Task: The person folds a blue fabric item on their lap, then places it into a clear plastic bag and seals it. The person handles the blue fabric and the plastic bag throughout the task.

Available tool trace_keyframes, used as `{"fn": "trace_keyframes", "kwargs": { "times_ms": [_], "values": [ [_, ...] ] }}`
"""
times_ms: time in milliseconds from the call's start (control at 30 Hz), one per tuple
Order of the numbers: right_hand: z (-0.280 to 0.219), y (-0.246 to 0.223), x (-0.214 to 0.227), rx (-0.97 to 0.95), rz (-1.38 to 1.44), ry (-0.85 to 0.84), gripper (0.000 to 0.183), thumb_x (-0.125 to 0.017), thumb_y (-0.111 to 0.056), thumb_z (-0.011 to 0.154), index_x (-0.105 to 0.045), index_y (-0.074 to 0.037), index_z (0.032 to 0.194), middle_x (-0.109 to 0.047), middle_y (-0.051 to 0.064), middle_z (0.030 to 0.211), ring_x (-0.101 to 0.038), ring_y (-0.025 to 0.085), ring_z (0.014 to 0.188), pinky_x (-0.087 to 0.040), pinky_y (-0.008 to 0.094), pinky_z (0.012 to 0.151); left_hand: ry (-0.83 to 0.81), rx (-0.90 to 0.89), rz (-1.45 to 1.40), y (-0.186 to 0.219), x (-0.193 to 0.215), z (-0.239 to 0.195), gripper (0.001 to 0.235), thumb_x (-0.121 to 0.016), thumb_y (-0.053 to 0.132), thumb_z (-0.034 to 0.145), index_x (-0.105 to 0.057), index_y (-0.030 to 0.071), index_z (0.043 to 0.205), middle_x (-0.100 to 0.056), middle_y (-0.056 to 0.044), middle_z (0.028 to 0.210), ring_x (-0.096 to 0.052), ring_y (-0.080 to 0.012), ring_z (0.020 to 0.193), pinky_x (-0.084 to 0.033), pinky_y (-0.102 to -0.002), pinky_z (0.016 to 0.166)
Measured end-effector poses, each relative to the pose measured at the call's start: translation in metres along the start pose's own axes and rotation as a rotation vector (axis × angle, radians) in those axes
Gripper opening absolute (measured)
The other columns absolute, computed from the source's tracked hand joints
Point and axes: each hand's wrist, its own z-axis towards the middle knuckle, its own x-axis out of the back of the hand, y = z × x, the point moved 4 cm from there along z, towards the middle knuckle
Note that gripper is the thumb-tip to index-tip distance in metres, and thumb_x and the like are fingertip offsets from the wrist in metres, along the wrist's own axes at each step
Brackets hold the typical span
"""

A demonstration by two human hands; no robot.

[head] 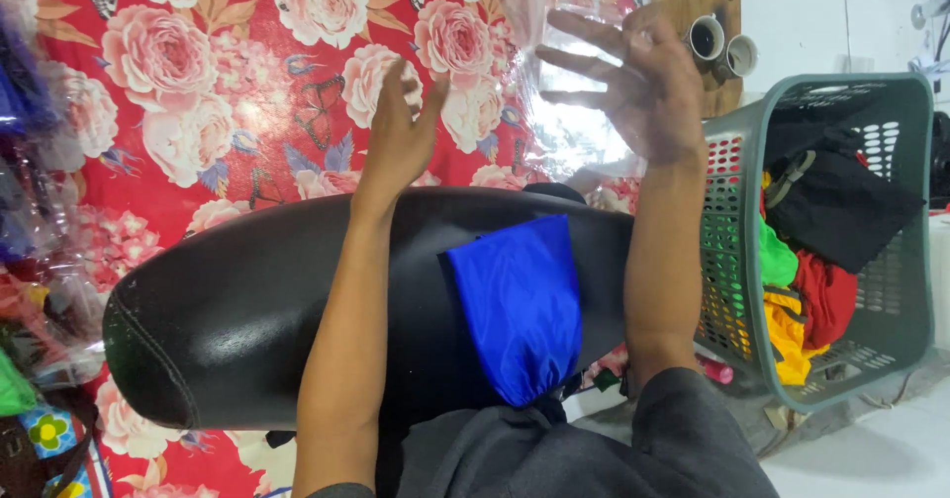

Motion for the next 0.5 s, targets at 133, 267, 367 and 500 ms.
{"fn": "trace_keyframes", "kwargs": {
  "times_ms": [133,267,367,500],
  "values": [
    [0.009,-0.001,-0.006,-0.027,0.299,-0.358,0.028,-0.038,-0.03,0.112,-0.059,-0.026,0.13,-0.035,0.028,0.167,-0.039,0.053,0.152,-0.051,0.072,0.101,0.052,0.074,-0.352,-0.002,0.011,0.009,0.106,-0.043,0.074,0.092,-0.008,0.001,0.159,-0.031,-0.038,0.158,-0.04,-0.047,0.147,-0.043,-0.052,0.112],
    [0.011,0.007,0.006,-0.069,0.4,-0.378,0.038,-0.038,-0.031,0.114,-0.059,-0.024,0.145,-0.034,0.03,0.17,-0.038,0.056,0.153,-0.051,0.071,0.098,0.052,0.176,-0.412,-0.005,0.017,0.011,0.1,-0.034,0.073,0.091,-0.019,0.002,0.159,-0.025,-0.021,0.168,-0.033,-0.0342,0.153,-0.033,-0.043,0.121],
    [0.011,0.015,0.017,-0.065,0.567,-0.427,0.048,-0.034,-0.028,0.114,-0.054,-0.015,0.155,-0.034,0.033,0.169,-0.04,0.056,0.15,-0.05,0.075,0.1,-0.13,0.356,-0.571,0.013,0.015,-0.001,0.134,-0.034,0.094,0.056,-0.028,0.009,0.16,-0.049,-0.032,0.152,-0.054,-0.0488,0.137,-0.044,-0.06,0.108],
    [0.01,0.013,0.012,-0.031,0.513,-0.328,0.042,-0.035,-0.028,0.115,-0.063,-0.015,0.144,-0.04,0.031,0.168,-0.046,0.053,0.148,-0.054,0.068,0.098,-0.22,0.371,-0.803,0.025,0.013,-0.01,0.083,-0.068,0.052,0.076,-0.05,0.012,0.146,-0.07,-0.026,0.127,-0.078,-0.0288,0.094,-0.062,-0.028,0.077]
  ]
}}
